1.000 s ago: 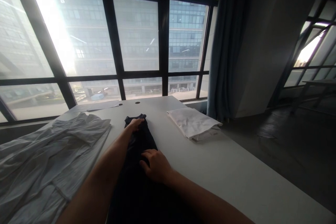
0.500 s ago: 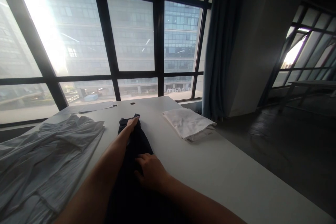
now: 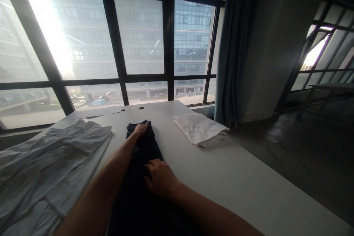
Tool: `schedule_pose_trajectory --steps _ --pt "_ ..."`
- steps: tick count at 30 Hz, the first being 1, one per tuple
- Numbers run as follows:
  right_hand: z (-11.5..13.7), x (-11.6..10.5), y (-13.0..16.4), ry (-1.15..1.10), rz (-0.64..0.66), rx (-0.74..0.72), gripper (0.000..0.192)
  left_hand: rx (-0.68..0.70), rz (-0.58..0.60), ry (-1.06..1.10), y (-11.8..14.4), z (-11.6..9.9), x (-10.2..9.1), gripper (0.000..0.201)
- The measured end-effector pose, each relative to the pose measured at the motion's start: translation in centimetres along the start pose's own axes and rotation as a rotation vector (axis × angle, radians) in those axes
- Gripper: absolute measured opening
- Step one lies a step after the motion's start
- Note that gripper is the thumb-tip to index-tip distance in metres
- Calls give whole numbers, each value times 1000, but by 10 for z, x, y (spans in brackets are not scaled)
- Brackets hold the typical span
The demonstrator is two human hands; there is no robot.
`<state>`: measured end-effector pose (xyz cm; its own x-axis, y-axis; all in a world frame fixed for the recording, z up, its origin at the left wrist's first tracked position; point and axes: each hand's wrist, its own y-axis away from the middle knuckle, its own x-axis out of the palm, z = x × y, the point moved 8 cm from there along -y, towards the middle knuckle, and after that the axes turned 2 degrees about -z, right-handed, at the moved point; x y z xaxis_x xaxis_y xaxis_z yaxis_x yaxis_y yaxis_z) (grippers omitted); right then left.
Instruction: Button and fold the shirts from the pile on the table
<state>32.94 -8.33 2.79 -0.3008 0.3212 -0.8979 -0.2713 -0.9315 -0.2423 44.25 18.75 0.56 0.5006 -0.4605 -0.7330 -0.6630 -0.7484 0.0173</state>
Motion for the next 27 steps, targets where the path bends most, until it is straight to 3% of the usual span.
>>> schedule_pose_trajectory --steps 7,11,14,18,21,24,27 --pt "0 -6 0 67 -50 54 41 54 0 -225 11 -19 -3 34" --pt "0 -12 2 172 -2 116 52 108 -39 -236 24 -15 -9 38" --pt "-1 -7 5 188 130 144 59 204 -68 -257 46 -15 -11 39" --pt "-9 -10 3 149 154 183 50 400 -19 -486 88 -21 -8 47" --pt "-21 -15 -2 111 137 240 37 559 27 -674 119 -22 -12 49" --pt "-44 -29 -6 80 88 363 43 685 20 -726 137 -19 -27 55" --pt "-76 -48 -4 85 63 508 50 717 -8 -737 139 -6 -52 60"
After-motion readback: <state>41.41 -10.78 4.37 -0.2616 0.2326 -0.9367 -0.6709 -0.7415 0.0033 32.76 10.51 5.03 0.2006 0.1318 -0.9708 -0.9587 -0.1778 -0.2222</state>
